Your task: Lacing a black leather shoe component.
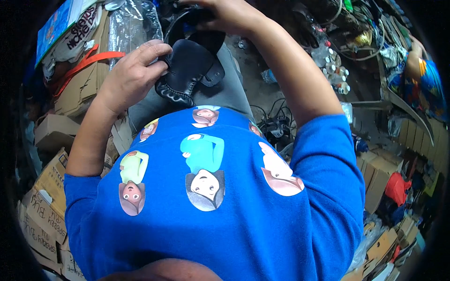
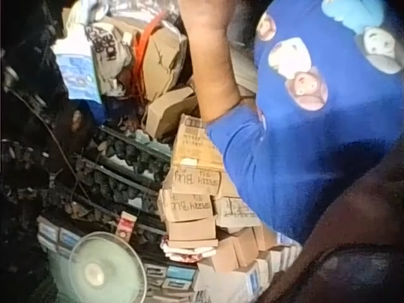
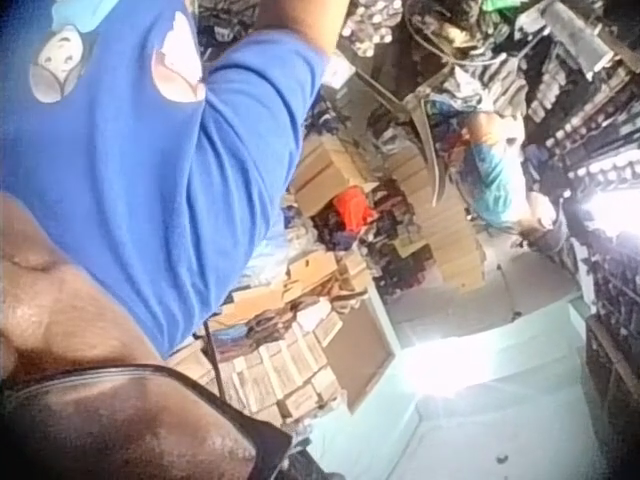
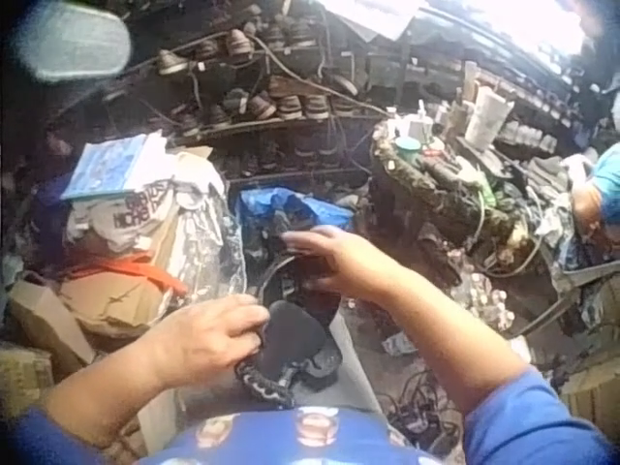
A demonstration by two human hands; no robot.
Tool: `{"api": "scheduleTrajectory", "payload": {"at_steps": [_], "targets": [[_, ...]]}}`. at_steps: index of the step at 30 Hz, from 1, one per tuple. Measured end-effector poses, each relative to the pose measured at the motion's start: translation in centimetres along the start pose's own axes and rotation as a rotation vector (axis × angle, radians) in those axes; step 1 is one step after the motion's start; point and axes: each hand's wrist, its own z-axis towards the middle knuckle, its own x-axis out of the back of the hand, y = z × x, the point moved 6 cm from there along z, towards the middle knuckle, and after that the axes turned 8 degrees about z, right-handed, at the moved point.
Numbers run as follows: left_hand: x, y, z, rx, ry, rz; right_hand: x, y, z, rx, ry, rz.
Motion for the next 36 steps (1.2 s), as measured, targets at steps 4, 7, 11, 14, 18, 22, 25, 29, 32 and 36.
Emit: {"api": "scheduleTrajectory", "payload": {"at_steps": [4, 7, 11, 14, 18, 22, 25, 29, 32, 36], "targets": [[0.3, 0.2, 0.6, 0.026, 0.027, -0.203, 1.2, 0.8, -1.1, -0.07, -0.083, -0.193], [0.9, -1.3, -0.1, 0.184, 0.223, -0.473, 4.4, 0.4, -5.3, -0.151, -0.105, -0.393], [-0.1, -4.8, -3.5, 0.506, 0.321, -0.976, 8.4, 1.9, -14.9, -0.471, 0.098, -0.247], [0.1, -7.0, -4.7, 0.544, 0.288, -1.342, 9.8, 7.6, -28.0, -0.766, 0.237, -0.21], [-1.1, -9.8, -5.8, 0.605, 0.251, -1.228, 3.8, 8.8, -40.4, -1.284, 0.373, 0.126], [-1.1, -10.5, -5.3, 0.585, 0.23, -1.099, -6.0, 8.2, -51.3, -1.555, 0.636, 0.605], [-0.2, -9.9, -4.7, 0.557, 0.188, -1.037, -11.4, 4.3, -54.0, -1.768, 0.787, 0.794], [-0.1, -9.0, -2.7, 0.516, 0.186, -0.984, -18.9, 0.0, -58.0, -2.101, 0.98, 1.005], [0.3, -7.1, -0.9, 0.525, 0.231, -0.978, -22.2, -0.3, -59.2, -2.189, 0.611, 1.091], [-0.3, -3.9, 0.7, 0.485, 0.155, -0.944, -20.3, 1.5, -57.7, -2.115, 0.128, 0.896]]}}
